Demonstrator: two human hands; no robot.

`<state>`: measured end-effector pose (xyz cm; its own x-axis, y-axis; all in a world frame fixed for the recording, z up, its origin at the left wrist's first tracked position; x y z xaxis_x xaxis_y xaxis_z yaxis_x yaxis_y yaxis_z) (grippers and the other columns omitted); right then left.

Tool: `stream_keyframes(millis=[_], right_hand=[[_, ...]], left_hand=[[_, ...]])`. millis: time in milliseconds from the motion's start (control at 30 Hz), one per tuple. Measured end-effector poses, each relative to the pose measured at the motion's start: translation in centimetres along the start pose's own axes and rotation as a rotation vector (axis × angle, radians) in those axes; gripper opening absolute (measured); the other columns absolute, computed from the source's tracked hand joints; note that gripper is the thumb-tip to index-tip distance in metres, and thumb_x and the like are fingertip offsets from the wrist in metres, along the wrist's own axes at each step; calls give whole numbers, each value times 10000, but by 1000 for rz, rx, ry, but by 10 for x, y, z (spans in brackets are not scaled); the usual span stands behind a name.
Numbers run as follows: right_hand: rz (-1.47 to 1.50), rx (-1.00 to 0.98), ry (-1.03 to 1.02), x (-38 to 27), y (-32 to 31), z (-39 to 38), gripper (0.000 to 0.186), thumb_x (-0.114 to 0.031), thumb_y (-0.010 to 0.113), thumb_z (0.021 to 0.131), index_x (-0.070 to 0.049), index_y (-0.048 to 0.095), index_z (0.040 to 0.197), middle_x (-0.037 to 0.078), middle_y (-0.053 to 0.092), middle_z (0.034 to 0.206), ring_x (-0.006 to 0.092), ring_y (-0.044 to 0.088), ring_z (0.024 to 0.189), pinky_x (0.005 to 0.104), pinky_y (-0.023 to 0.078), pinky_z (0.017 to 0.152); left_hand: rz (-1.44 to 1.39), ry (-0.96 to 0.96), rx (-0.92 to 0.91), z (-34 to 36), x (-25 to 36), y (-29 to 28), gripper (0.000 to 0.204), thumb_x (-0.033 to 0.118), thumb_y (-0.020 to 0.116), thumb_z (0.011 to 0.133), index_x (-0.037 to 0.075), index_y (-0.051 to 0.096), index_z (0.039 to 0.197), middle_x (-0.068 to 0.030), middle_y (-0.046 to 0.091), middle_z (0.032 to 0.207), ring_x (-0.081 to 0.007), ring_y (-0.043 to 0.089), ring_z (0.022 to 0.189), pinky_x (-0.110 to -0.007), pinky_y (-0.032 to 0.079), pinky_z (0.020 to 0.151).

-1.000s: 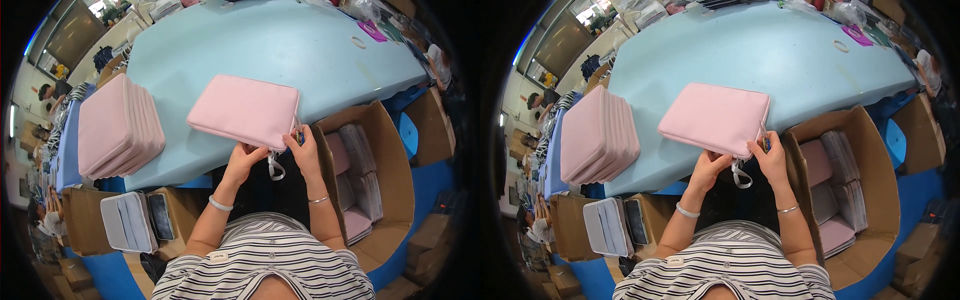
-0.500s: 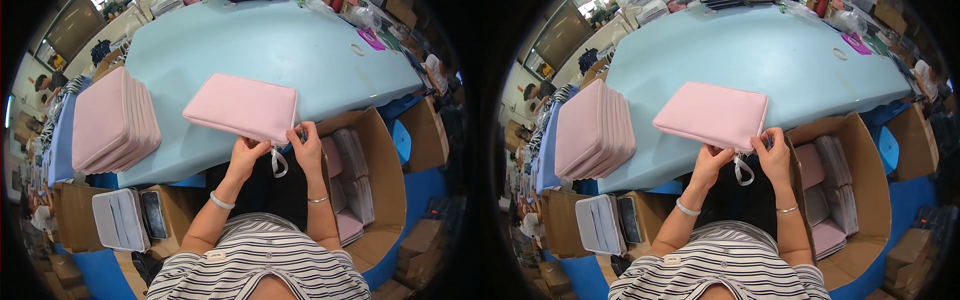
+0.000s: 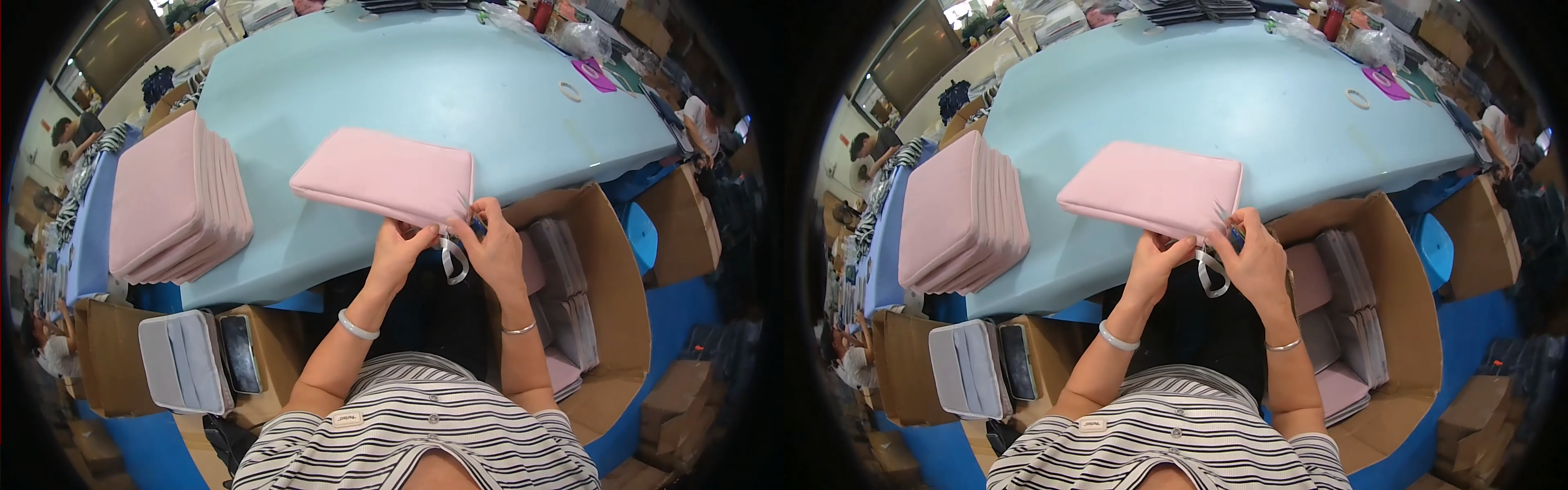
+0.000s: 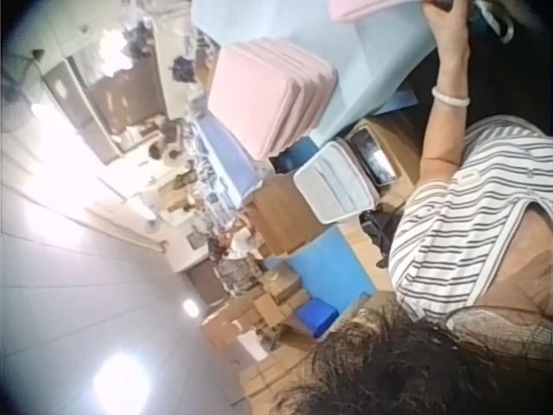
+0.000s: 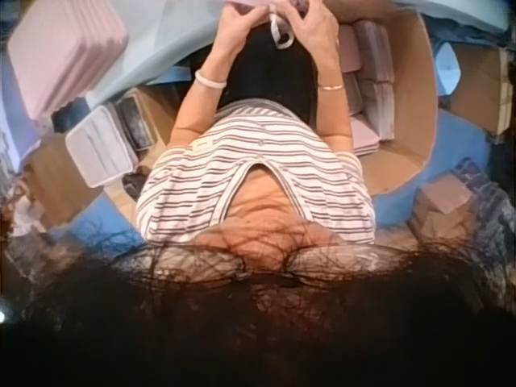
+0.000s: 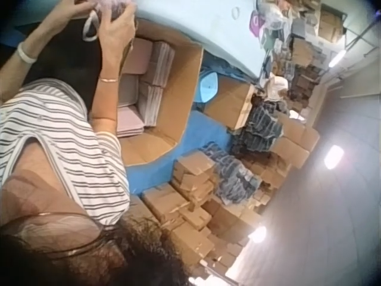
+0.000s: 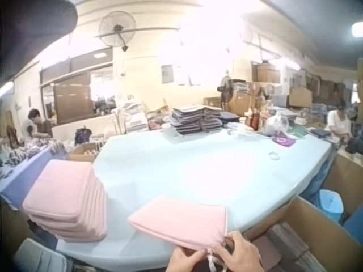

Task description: Trimming loose threads from zippered pouches with small snips and inspecting them in a workshop.

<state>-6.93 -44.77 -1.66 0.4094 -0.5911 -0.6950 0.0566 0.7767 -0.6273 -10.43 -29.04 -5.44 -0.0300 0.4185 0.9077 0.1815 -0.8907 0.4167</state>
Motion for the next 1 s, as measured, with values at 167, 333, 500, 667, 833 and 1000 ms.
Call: stream_keyframes(millis=[167,333,500,667,833,1000], right_hand=[[-32,90,-258,-12,-32,7,104,-133,651,830,-75,614,908,96,627,793,307,625,733,364,492,606],[-179,-111,-316,-27,-44,13,112,-153,696,783,-64,686,851,95,652,741,265,617,626,326,468,558],[-317,-203,-351,-31,-41,19,119,-190,684,789,-84,693,841,84,660,723,272,621,633,347,471,562],[-455,-247,-337,-36,-40,21,121,-204,660,803,-87,690,818,83,656,712,282,623,630,366,470,559],[-492,-247,-352,-41,-40,20,122,-199,649,811,-81,680,800,89,651,705,285,624,627,368,472,553],[-524,-228,-349,-42,-39,18,125,-197,650,810,-75,675,794,91,648,700,286,624,627,367,474,548]], left_hand=[[-5,30,20,3,5,3,421,1,650,814,-57,422,1163,-142,574,1068,-197,617,934,-300,559,764],[0,38,21,4,6,3,436,5,648,815,-55,407,1173,-151,554,1097,-209,612,957,-316,568,782],[33,47,27,5,7,3,453,10,655,813,-64,394,1176,-157,545,1097,-215,607,979,-316,567,791],[15,42,25,6,6,4,457,16,661,812,-70,392,1171,-163,542,1098,-215,607,978,-310,566,787],[10,41,18,7,5,3,460,18,664,810,-75,391,1169,-164,538,1100,-214,607,978,-307,564,785],[22,43,16,7,7,5,459,16,662,810,-75,393,1171,-158,538,1090,-211,605,970,-305,564,785]])
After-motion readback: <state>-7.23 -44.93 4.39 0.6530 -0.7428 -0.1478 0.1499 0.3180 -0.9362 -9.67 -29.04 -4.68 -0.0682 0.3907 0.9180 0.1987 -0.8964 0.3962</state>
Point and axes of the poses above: each hand's wrist, its own z-axis towards the middle knuckle, its own y-axis out of the palm, x = y × z, the point moved 2 cm from there along z, towards the middle knuckle
